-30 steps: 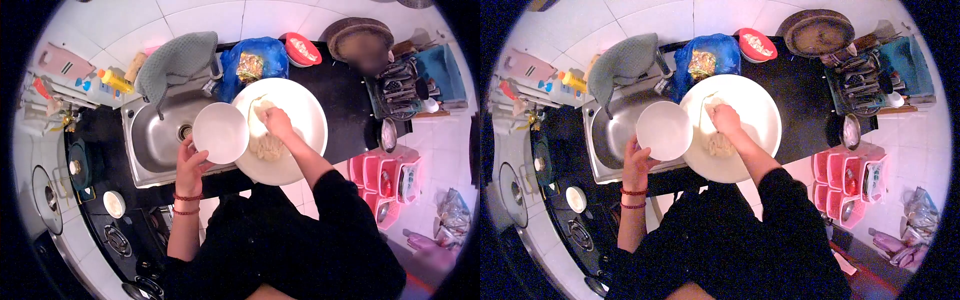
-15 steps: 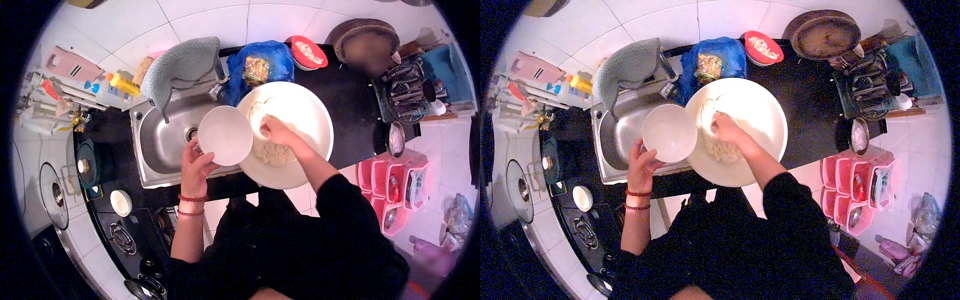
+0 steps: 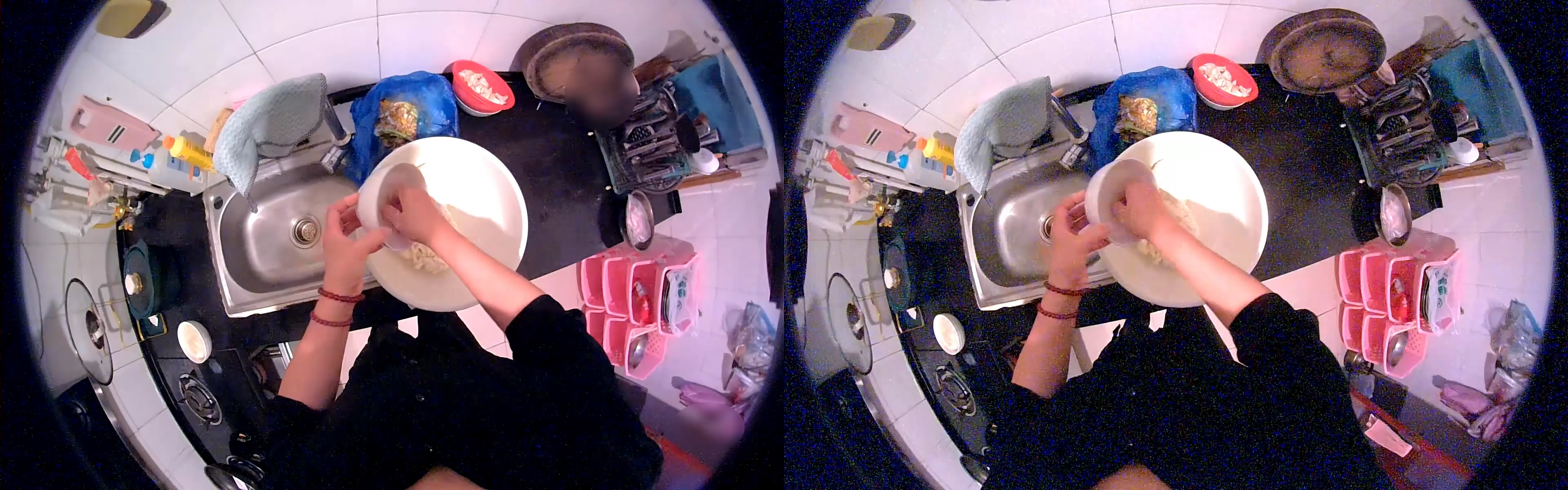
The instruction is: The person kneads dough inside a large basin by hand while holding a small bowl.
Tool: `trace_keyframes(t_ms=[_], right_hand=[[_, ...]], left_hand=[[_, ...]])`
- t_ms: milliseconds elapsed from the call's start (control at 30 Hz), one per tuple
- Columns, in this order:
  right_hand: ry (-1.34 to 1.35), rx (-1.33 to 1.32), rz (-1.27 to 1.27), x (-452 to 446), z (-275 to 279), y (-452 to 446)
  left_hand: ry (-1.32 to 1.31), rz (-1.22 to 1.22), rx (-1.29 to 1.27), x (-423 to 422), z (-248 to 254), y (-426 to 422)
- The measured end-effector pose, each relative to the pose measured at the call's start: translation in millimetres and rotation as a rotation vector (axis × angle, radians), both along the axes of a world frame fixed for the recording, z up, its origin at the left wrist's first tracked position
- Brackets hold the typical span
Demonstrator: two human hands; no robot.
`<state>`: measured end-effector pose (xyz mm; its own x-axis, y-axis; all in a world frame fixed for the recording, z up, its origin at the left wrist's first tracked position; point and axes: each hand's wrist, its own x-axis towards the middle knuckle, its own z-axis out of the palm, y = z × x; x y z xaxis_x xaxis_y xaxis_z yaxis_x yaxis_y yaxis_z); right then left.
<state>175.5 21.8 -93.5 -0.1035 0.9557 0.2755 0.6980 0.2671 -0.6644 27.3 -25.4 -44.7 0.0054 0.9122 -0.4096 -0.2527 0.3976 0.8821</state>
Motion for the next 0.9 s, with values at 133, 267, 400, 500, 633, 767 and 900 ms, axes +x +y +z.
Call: trace_keyframes(t_ms=[133,267,400,500,633,767,900], right_hand=[[1.175,-1.464,-0.096,6,-3,10],[1.737,-1.371,-0.022,23,9,13],[1.854,-1.118,0.204,44,24,19],[0.712,-0.736,0.071,60,2,34],[-0.62,-0.395,0.082,34,-47,17],[-0.62,-0.358,0.032,18,-64,18],[-0.699,-0.366,-0.014,7,-87,28]], left_hand=[[0.254,-0.067,0.183,7,-25,5],[-0.008,0.009,-0.06,6,-7,5],[0.008,0.037,-0.088,-14,-3,4],[-0.052,0.132,-0.07,-38,-3,-4],[-0.054,0.177,-0.088,-63,-6,-15],[-0.06,0.252,-0.162,-77,-10,-26],[-0.098,0.277,-0.16,-89,-10,-34]])
